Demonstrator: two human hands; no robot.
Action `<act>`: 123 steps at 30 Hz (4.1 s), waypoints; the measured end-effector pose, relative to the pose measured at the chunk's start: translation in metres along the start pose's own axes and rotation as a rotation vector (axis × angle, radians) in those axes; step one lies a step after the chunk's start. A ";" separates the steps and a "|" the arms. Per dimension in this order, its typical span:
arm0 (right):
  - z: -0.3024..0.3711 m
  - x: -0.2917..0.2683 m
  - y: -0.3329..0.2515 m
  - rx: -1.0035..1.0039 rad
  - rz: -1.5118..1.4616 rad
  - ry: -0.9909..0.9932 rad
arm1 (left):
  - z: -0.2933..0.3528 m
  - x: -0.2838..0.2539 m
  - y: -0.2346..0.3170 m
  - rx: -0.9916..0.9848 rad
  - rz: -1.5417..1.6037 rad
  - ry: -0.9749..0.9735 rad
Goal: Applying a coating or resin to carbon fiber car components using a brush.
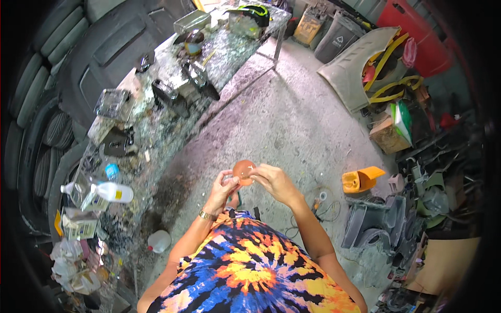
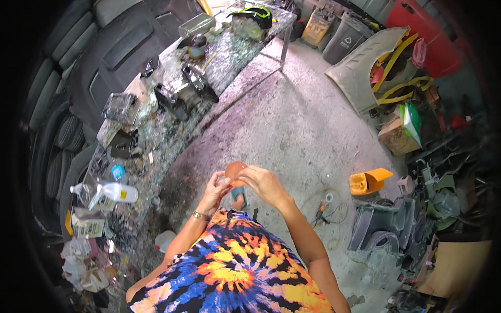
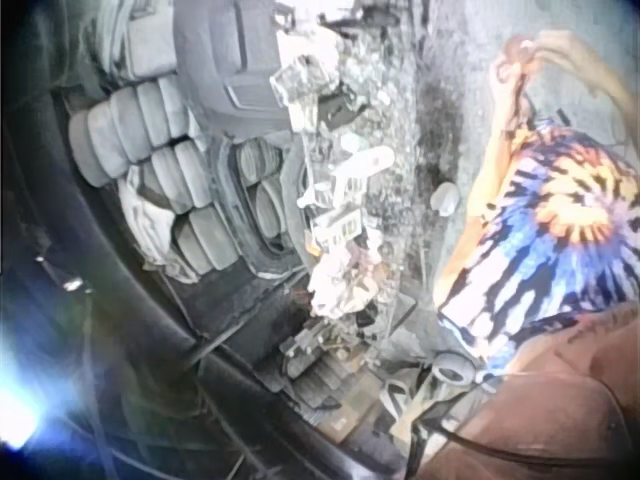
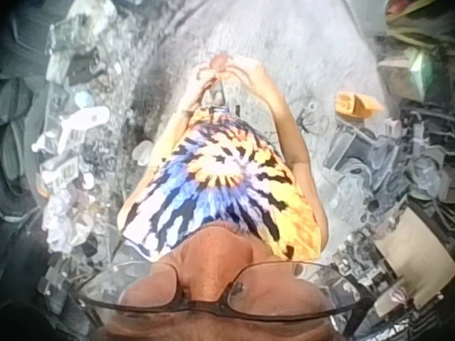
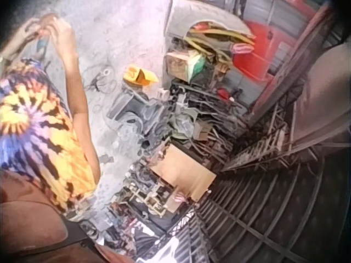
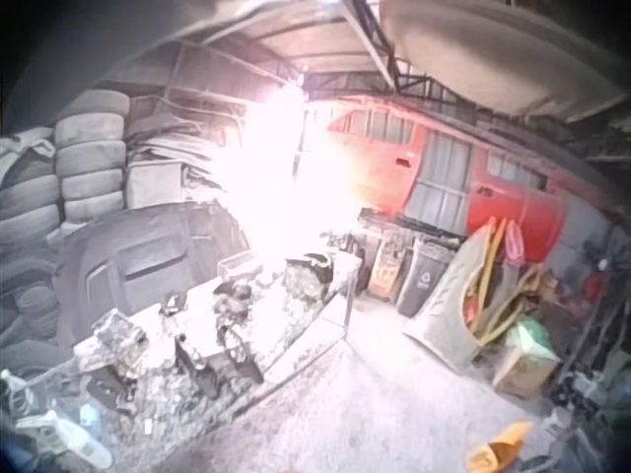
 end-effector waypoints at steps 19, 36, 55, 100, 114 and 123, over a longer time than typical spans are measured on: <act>-0.170 -0.179 0.204 0.166 -0.036 0.237 | -0.281 0.162 0.080 -0.007 -0.027 -0.077; -0.335 -0.284 0.329 -0.269 -0.005 -0.169 | -0.432 0.253 0.116 0.281 0.147 0.236; -0.490 -0.274 0.387 -0.367 -0.171 -0.284 | -0.532 0.243 0.184 0.473 0.307 0.399; -0.680 -0.249 0.370 -1.098 -0.292 -0.963 | -0.631 0.252 0.246 1.078 0.669 0.982; -0.684 -0.227 0.360 -0.903 -0.232 -0.878 | -0.620 0.226 0.249 0.958 0.670 0.919; -0.702 -0.284 0.304 -0.942 -0.327 -0.759 | -0.607 0.212 0.249 0.943 0.655 0.901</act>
Point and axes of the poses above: each hand's wrist, its own z-axis away from the middle knuckle, its own x-axis out of the palm, y = z × x, the point moved 7 cm from there along -z, towards the middle knuckle, and after that the axes turned 5 degrees about z, right-handed, at the moved point
